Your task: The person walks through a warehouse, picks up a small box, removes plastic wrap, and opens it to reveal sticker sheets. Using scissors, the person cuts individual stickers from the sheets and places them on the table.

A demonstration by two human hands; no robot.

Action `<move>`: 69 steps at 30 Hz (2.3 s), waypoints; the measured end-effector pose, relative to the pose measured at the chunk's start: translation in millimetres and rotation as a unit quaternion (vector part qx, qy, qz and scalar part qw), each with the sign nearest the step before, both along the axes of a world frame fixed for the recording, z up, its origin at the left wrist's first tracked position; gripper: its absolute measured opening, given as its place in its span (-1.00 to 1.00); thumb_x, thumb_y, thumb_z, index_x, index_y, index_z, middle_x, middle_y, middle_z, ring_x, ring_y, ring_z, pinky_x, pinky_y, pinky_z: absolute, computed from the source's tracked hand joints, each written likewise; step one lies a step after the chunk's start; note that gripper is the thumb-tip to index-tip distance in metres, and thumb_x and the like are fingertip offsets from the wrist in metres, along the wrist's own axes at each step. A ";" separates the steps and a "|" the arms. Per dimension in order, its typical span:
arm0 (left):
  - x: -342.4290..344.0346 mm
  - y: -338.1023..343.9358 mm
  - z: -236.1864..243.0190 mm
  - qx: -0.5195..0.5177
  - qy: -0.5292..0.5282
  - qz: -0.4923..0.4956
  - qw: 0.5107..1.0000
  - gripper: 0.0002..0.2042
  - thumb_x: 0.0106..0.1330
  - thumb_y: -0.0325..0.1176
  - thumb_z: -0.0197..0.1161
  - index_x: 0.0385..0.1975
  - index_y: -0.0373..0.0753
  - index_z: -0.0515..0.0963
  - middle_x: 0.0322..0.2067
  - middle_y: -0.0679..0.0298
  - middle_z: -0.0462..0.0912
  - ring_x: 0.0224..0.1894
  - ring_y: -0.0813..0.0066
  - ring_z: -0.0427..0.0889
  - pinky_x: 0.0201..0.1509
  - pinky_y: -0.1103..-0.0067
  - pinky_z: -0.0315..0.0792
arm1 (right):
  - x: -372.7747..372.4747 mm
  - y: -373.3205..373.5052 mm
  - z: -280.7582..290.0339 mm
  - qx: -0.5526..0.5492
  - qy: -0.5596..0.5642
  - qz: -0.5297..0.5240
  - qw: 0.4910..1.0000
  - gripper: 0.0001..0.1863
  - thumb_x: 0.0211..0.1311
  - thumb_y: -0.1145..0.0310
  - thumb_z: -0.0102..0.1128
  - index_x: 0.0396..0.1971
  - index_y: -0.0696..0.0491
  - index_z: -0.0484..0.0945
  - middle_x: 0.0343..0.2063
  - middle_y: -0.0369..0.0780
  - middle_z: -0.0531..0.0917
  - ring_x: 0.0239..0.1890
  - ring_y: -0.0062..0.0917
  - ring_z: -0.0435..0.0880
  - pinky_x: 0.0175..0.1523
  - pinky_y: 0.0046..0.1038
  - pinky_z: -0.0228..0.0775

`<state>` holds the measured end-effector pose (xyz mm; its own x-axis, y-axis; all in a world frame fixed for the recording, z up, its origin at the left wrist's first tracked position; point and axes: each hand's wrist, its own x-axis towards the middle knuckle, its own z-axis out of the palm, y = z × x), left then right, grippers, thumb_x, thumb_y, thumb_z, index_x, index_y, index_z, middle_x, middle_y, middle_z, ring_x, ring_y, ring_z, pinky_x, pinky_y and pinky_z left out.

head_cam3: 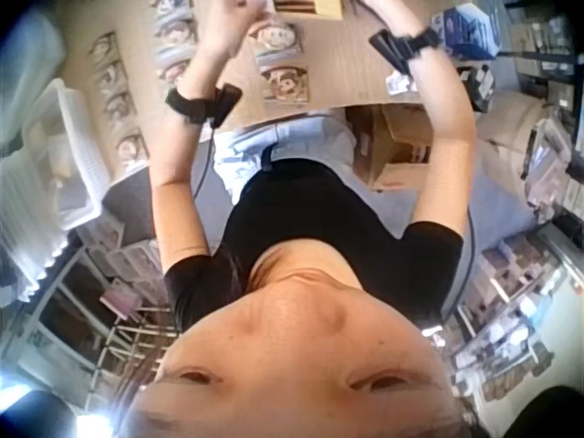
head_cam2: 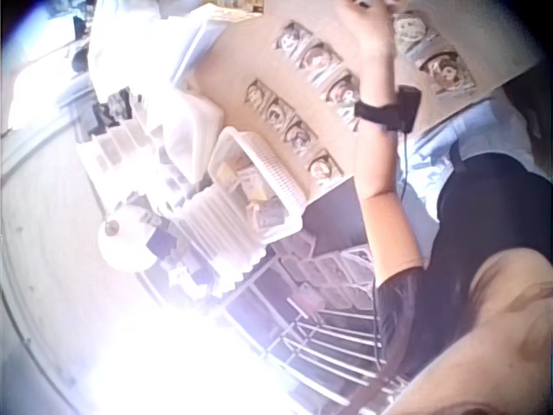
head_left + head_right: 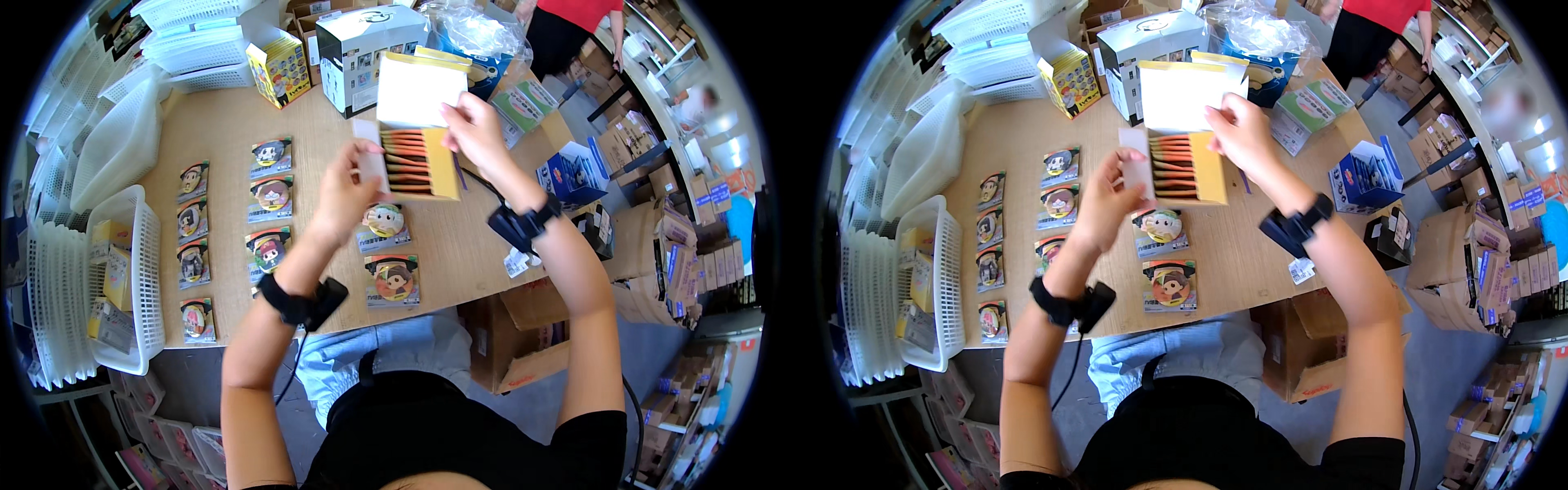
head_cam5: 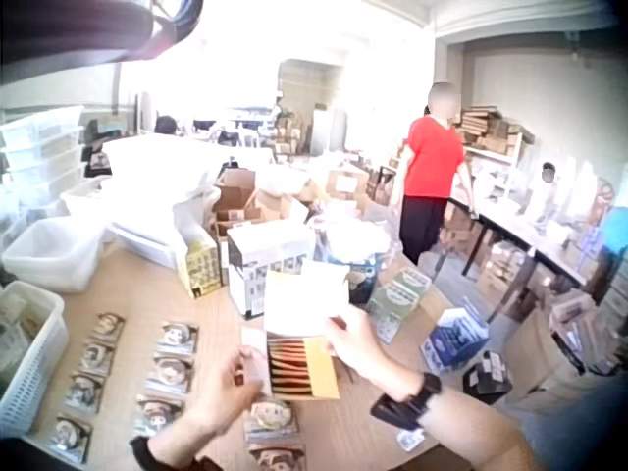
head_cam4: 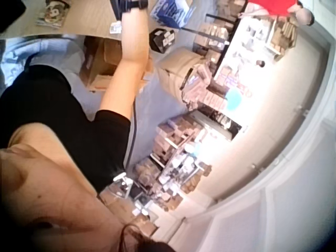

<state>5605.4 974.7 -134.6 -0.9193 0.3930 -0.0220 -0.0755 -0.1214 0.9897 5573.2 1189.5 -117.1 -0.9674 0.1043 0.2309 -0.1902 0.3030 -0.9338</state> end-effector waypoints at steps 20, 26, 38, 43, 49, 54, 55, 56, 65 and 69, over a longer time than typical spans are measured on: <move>-91.3 -23.9 -25.0 -0.078 -0.053 0.093 0.991 -0.59 0.10 -0.71 -0.05 0.01 -0.32 0.22 -0.16 0.10 0.35 -0.18 0.33 0.49 -0.15 0.52 0.57 | -39.7 -66.4 -30.7 0.409 0.142 -0.047 0.900 -0.69 -0.15 0.46 0.21 -0.36 0.15 0.33 -0.43 -0.04 0.45 -0.35 -0.13 0.47 -0.23 -0.20 0.33; -94.1 -25.5 -30.2 -0.121 -0.035 0.126 0.984 -0.58 0.09 -0.71 -0.03 0.00 -0.31 0.23 -0.18 0.12 0.35 -0.18 0.33 0.48 -0.21 0.55 0.59 | -52.2 -30.8 -26.2 0.042 -0.095 0.026 0.994 -0.75 -0.01 0.64 -0.07 -0.28 0.11 0.41 -0.31 -0.13 0.52 -0.33 -0.40 0.54 -0.28 -0.43 0.42; -91.0 -28.6 -36.6 -0.230 0.217 0.094 0.944 -0.71 0.07 -0.55 0.11 -0.16 -0.18 0.44 -0.19 0.02 0.39 -0.18 0.18 0.50 -0.26 0.46 0.49 | -30.0 -26.8 -30.3 0.407 0.263 -0.023 0.875 -0.87 -0.15 0.64 0.06 -0.56 0.12 0.54 -0.50 -0.20 0.45 -0.31 -0.32 0.45 -0.24 -0.38 0.33; -62.0 -31.8 -20.6 -0.395 0.382 0.090 0.830 -0.71 0.05 -0.45 0.18 -0.17 -0.16 0.47 -0.21 0.00 0.41 -0.20 0.10 0.46 -0.12 0.40 0.39 | -34.8 -51.7 -6.9 0.498 0.258 0.091 0.823 -0.94 -0.15 0.54 0.12 -0.62 0.06 0.54 -0.56 -0.23 0.50 -0.35 -0.34 0.51 -0.20 -0.36 0.34; -44.1 -32.3 -17.6 -0.445 0.341 0.017 0.828 -0.65 0.06 -0.46 0.13 -0.09 -0.22 0.43 -0.38 0.02 0.51 -0.30 0.03 0.51 -0.19 0.34 0.41 | -55.4 -55.1 -10.0 0.455 0.080 0.198 0.864 -0.98 -0.18 0.49 0.20 -0.63 0.06 0.56 -0.58 -0.20 0.60 -0.44 -0.36 0.60 -0.34 -0.37 0.42; -39.9 -34.3 -21.7 -0.404 0.334 -0.013 0.852 -0.58 0.04 -0.52 0.11 -0.02 -0.31 0.36 -0.23 -0.05 0.52 -0.19 0.04 0.52 -0.12 0.36 0.41 | -67.1 -54.0 -12.3 0.454 0.024 0.219 0.863 -0.98 -0.19 0.49 0.19 -0.65 0.07 0.56 -0.55 -0.19 0.61 -0.43 -0.33 0.59 -0.35 -0.36 0.41; -39.8 -34.0 -21.3 -0.396 0.324 -0.022 0.859 -0.57 0.03 -0.53 0.11 -0.01 -0.34 0.34 -0.20 -0.06 0.52 -0.16 0.04 0.52 -0.10 0.36 0.41 | -68.6 -55.4 -14.8 0.481 0.053 0.214 0.848 -0.99 -0.19 0.49 0.18 -0.65 0.07 0.56 -0.55 -0.19 0.61 -0.43 -0.32 0.59 -0.36 -0.35 0.41; -40.3 -33.6 -21.6 -0.393 0.327 -0.027 0.859 -0.56 0.03 -0.54 0.10 0.00 -0.35 0.33 -0.18 -0.07 0.51 -0.14 0.05 0.51 -0.08 0.37 0.40 | -69.6 -56.0 -16.6 0.508 0.081 0.208 0.832 -0.99 -0.18 0.49 0.17 -0.65 0.07 0.56 -0.55 -0.19 0.61 -0.43 -0.31 0.59 -0.36 -0.35 0.41; -44.4 -41.2 -31.9 -0.366 0.319 -0.049 0.872 -0.45 0.04 -0.53 0.10 0.13 -0.33 0.18 -0.09 -0.09 0.46 -0.04 0.07 0.47 0.03 0.40 0.36 | -69.2 -61.1 -9.8 0.565 0.081 0.226 0.790 -0.94 -0.09 0.45 0.13 -0.67 0.07 0.53 -0.51 -0.17 0.59 -0.40 -0.29 0.57 -0.36 -0.32 0.41; -34.4 -39.3 -32.1 -0.366 0.242 -0.068 0.896 -0.28 0.07 -0.49 0.13 0.24 -0.24 -0.07 0.02 -0.12 0.35 -0.02 0.11 0.46 0.03 0.42 0.37 | -57.8 -45.2 2.7 0.443 0.216 0.129 0.860 -0.91 0.04 0.41 0.06 -0.56 0.10 0.44 -0.46 -0.15 0.53 -0.43 -0.25 0.55 -0.35 -0.28 0.38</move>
